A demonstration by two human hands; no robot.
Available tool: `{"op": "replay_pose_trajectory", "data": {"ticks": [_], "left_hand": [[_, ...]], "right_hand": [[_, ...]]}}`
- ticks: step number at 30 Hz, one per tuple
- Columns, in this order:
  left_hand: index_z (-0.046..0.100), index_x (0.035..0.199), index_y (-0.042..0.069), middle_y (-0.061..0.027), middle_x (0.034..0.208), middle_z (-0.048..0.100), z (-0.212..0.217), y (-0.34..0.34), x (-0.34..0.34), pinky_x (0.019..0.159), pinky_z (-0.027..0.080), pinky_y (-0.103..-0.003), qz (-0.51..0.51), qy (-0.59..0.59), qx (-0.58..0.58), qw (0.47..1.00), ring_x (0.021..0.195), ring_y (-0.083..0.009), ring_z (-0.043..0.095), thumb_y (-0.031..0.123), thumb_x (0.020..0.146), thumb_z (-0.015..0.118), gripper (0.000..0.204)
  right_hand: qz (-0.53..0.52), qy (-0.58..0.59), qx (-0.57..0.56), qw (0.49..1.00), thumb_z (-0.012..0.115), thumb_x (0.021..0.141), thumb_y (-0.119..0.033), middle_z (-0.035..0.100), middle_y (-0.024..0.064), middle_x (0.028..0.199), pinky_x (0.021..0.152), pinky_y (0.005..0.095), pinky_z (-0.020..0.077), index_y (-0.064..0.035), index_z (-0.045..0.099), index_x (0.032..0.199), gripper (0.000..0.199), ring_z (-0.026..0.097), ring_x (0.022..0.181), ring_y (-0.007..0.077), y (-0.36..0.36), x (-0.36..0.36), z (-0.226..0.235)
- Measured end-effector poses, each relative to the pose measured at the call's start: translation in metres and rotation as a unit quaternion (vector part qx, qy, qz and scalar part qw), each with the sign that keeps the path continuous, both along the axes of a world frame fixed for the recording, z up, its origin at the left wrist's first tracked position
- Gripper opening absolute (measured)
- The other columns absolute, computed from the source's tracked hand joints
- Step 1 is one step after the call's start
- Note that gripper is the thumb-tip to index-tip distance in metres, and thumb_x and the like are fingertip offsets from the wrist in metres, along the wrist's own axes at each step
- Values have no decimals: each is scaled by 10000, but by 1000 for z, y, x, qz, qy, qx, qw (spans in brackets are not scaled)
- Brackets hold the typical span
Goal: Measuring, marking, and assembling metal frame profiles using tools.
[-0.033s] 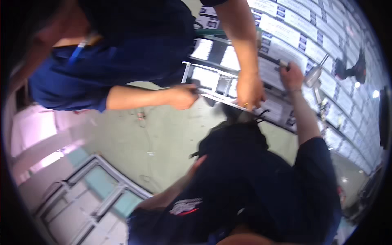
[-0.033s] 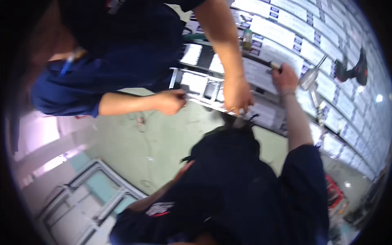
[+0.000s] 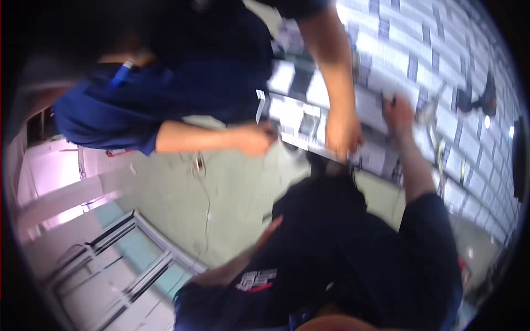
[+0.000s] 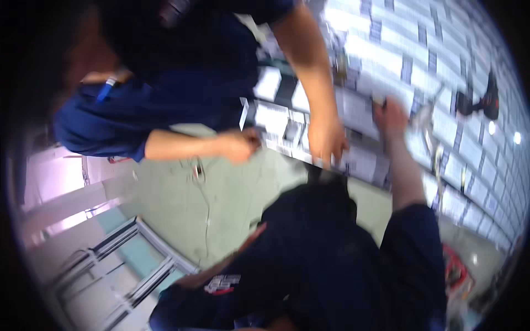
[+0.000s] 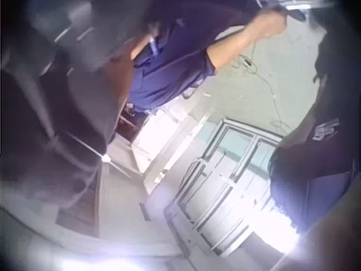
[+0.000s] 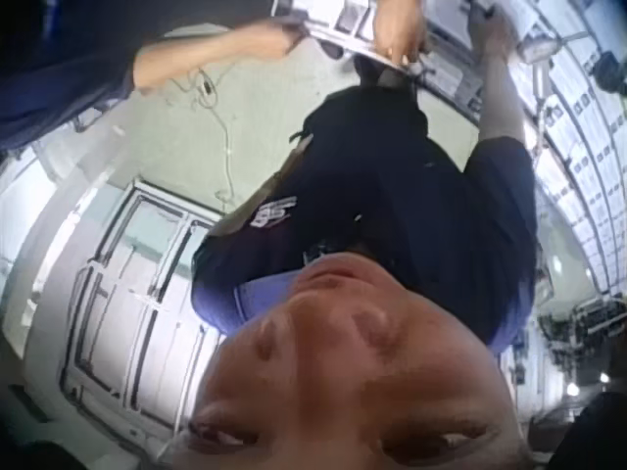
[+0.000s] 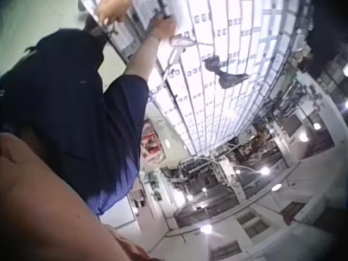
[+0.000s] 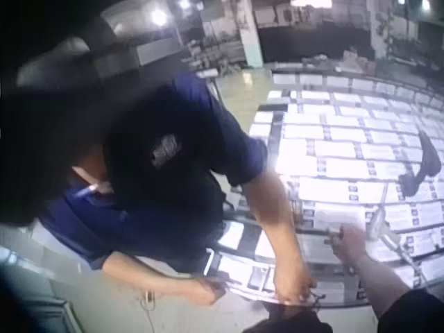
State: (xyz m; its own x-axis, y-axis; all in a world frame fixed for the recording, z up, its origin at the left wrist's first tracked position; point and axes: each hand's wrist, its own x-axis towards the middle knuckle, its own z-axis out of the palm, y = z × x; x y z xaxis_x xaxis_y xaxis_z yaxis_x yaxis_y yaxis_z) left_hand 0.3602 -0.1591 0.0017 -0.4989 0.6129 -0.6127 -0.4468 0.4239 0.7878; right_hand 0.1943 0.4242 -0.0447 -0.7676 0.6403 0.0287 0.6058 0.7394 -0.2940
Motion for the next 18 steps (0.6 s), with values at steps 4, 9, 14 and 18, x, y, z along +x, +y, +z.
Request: {"op": "replay_pose_trajectory", "data": {"ticks": [4, 9, 14, 18], "left_hand": [[259, 1490, -19, -140, 1541, 293, -17, -8, 0, 1185, 195, -329, 9, 95, 73, 993, 1431, -205, 257, 97, 988, 500, 568], [279, 1480, -24, -123, 1513, 343, -42, -1, 4, 1176, 216, -313, -11, 178, 46, 983, 1398, -184, 309, 119, 1008, 471, 529], [329, 1463, -13, -76, 1473, 405, -10, 33, -26, 1157, 247, -286, 105, -48, -22, 993, 1356, -141, 363, 172, 1043, 401, 465], [366, 1443, -9, -46, 1443, 444, 26, 57, -30, 1130, 287, -266, 203, -209, -81, 953, 1311, -111, 410, 198, 1055, 368, 440]], "right_hand": [[-11, 16, -15, 1000, 665, 794, -337, 659, 152, 872, 757, 460, 505, -74, 595, 864, 282, 646, 851, 347, -5, -3, 23], [1, 42, -5, 999, 666, 803, -345, 657, 153, 875, 744, 459, 502, -80, 589, 887, 288, 641, 846, 356, 5, 10, 15], [-5, 48, -4, 999, 674, 813, -331, 652, 147, 871, 730, 457, 495, -75, 576, 862, 279, 638, 829, 350, 2, 9, 14], [-7, 22, -2, 1000, 681, 809, -334, 650, 145, 866, 723, 451, 493, -67, 570, 853, 293, 637, 823, 349, 2, 6, 14]]}}
